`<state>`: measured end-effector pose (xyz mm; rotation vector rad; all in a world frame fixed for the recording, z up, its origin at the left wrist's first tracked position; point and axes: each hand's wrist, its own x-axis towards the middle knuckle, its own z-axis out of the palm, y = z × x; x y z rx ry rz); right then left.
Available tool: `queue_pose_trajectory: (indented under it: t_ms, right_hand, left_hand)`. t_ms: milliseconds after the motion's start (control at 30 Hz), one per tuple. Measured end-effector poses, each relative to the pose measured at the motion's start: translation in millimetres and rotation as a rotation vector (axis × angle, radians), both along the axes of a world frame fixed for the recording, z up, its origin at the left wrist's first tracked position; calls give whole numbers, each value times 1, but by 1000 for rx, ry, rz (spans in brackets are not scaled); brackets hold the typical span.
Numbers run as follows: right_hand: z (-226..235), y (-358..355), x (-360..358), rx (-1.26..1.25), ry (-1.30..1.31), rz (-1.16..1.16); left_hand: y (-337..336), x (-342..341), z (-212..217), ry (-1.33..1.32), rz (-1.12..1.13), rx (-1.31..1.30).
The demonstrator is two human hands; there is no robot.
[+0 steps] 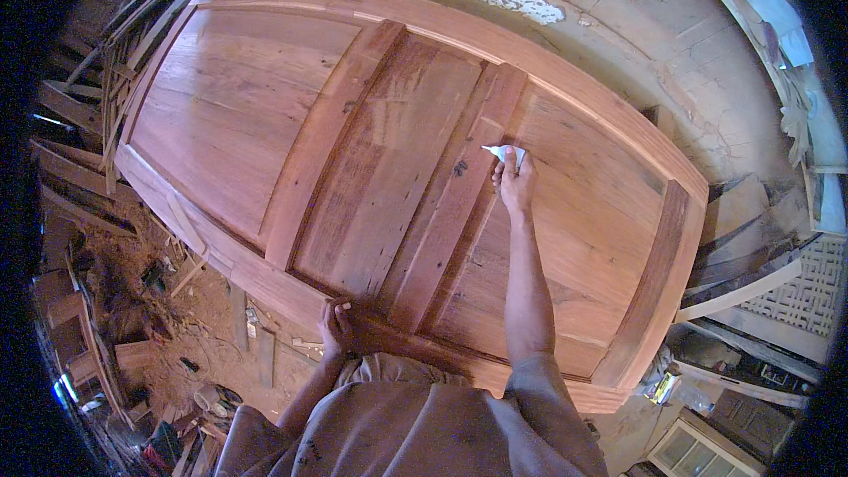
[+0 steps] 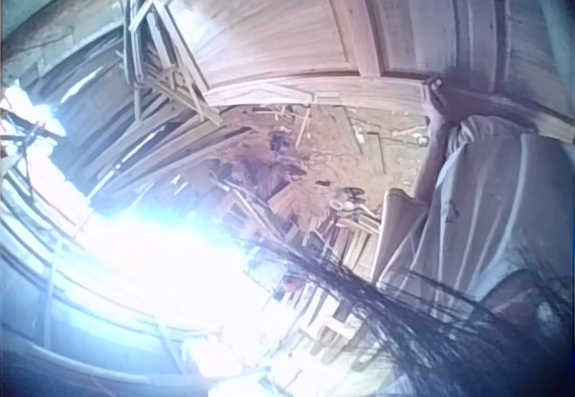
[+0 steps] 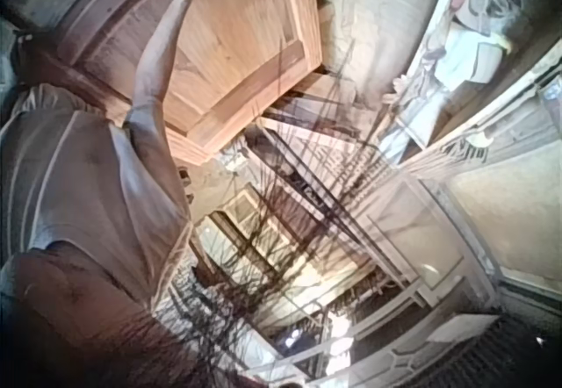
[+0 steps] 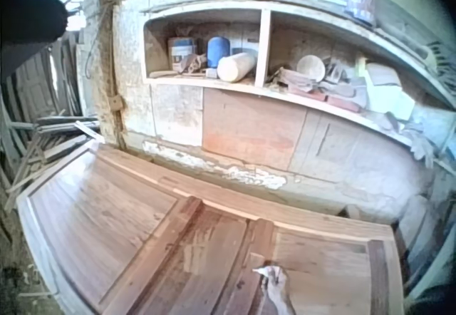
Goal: The person rubs the surface of a wood door panel by hand, applies adhesive from a tube to various points on the panel surface, and then wipes the adhesive across the wood using a small cloth.
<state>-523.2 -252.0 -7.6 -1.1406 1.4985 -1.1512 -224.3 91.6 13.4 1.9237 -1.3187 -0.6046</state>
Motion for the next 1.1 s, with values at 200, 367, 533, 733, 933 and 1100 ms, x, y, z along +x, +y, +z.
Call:
queue_pose_trajectory:
  t_ms: [200, 367, 533, 733, 933, 1100]
  right_hand:
    - [-2, -1, -1, -12, -5, 12]
    - [2, 1, 2, -9, -36, -11]
    - [1, 1, 0, 23, -6, -16]
    - [3, 2, 2, 30, -9, -15]
    - [2, 1, 1, 19, 13, -16]
    - [1, 1, 0, 19, -14, -10]
  left_hand:
    - [0, 1, 0, -13, -7, -7]
    - [0, 0, 0, 3, 8, -4]
    - [0, 1, -1, -8, -9, 19]
    - [3, 1, -3, 16, 16, 23]
    - [0, 1, 2, -3, -6, 25]
    - [-1, 1, 3, -9, -7, 6]
